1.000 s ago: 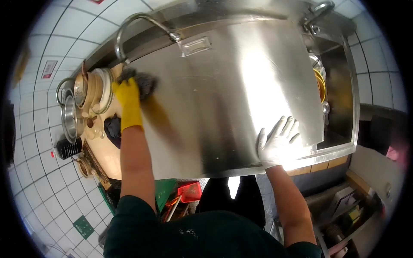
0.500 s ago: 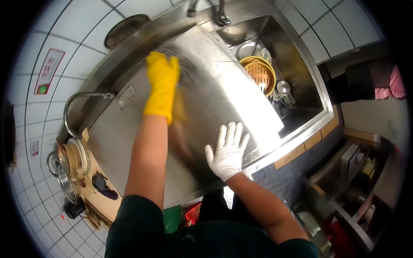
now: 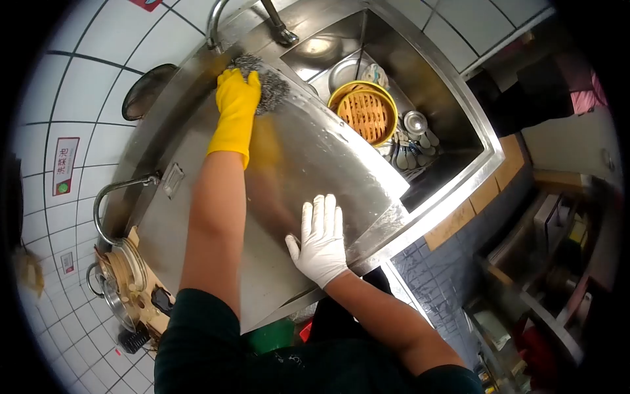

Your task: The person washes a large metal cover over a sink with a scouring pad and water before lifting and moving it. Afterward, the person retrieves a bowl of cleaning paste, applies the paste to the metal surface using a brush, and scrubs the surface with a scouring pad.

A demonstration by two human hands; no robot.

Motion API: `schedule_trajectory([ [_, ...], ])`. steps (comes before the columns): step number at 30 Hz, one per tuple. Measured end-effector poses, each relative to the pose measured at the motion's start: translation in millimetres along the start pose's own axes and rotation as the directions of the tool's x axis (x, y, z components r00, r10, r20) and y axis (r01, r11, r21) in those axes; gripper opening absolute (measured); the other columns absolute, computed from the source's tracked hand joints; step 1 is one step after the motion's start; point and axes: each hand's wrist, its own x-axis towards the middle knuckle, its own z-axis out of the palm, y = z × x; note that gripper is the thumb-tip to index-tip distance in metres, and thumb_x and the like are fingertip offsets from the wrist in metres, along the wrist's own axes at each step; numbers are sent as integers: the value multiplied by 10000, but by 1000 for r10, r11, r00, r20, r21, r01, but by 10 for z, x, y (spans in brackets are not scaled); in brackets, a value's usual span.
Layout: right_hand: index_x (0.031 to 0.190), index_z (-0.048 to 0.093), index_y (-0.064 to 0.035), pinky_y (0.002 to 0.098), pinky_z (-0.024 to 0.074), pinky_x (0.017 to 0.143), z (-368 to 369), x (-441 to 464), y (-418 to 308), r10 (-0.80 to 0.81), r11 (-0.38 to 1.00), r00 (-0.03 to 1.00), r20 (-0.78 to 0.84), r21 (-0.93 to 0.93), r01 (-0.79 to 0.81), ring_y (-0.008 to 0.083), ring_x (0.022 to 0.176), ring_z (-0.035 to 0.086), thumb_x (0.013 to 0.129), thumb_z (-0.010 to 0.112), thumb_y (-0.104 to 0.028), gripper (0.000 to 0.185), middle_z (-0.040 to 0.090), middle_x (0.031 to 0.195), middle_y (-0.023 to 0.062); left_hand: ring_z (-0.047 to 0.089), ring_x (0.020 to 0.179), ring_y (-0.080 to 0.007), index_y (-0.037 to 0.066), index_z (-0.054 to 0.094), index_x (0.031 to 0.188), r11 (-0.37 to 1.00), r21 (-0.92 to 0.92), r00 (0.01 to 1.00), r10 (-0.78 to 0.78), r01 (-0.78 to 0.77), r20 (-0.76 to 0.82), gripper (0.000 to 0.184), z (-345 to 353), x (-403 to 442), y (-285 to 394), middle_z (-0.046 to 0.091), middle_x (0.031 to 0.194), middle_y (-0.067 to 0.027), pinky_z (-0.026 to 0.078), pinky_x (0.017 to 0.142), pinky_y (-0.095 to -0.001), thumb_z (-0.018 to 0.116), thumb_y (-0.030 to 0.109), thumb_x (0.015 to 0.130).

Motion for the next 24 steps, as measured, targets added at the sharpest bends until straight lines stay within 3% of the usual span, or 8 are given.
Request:
schedule_trajectory([
  [2,1585,384,176,673,149,1306,20,-9,27,-22,1000,999,-41,-10,21,609,1599,197,1014,629,-444,878,306,1669,431,488,1473,-483,-41,654,1417,946,-208,966,258,-248,21,623,7,-423,327,582,1543,-290,362,1273,-491,662,436,1016],
  [5,1573,379,195,677,153,1303,-13,-35,22,-36,999,999,-31,6,37,618,1592,205,1008,643,-436,887,315,1657,439,468,1516,-460,-21,635,1471,871,-214,877,470,-443,97,641,-190,-1002,398,560,1584,-279,364,1275,-492,656,447,1033],
  [8,1563,387,200,681,159,1299,17,8,0,-49,999,996,-69,14,50,625,1587,209,1003,649,-434,885,322,1645,447,480,1504,-442,-39,632,1460,970,-1,970,242,-242,26,691,59,-310,-145,567,1575,-278,348,1286,-493,599,508,1038],
  [11,1563,387,199,679,161,1299,-31,6,33,-34,999,998,-44,-2,33,624,1588,207,1003,647,-431,883,321,1646,446,483,1508,-434,-40,631,1465,983,31,974,178,-184,139,691,60,297,37,564,1583,-271,353,1284,-491,567,511,1053],
  [14,1569,383,197,670,156,1302,-86,-32,17,-15,1000,1000,-23,-14,15,618,1592,202,1008,637,-434,882,318,1655,437,487,1503,-427,-21,643,1456,966,-28,963,259,-257,76,648,134,179,-4,575,1578,-255,378,1265,-487,561,486,1062],
  [20,1566,378,202,672,162,1300,-51,-2,9,-44,999,998,-48,-7,44,625,1584,212,1000,648,-426,887,324,1645,443,509,1490,-434,-22,657,1441,992,47,988,113,-118,101,633,-486,-776,-1419,615,1528,-271,408,1245,-485,597,473,1050],
  [22,1545,380,218,696,189,1282,-52,2,8,-65,998,994,-87,5,65,651,1560,238,974,691,-399,897,334,1615,468,526,1472,-431,-26,660,1431,993,104,990,38,-52,133,636,-640,-882,-1524,624,1517,-267,425,1228,-493,612,472,1039],
  [24,1584,369,188,661,147,1308,-59,46,-7,-36,999,999,-24,-4,36,612,1594,201,1015,620,-437,882,314,1662,429,541,1455,-430,-31,662,1424,991,128,993,16,-32,121,642,-606,-719,-1481,632,1507,-266,438,1215,-498,622,474,1029],
])
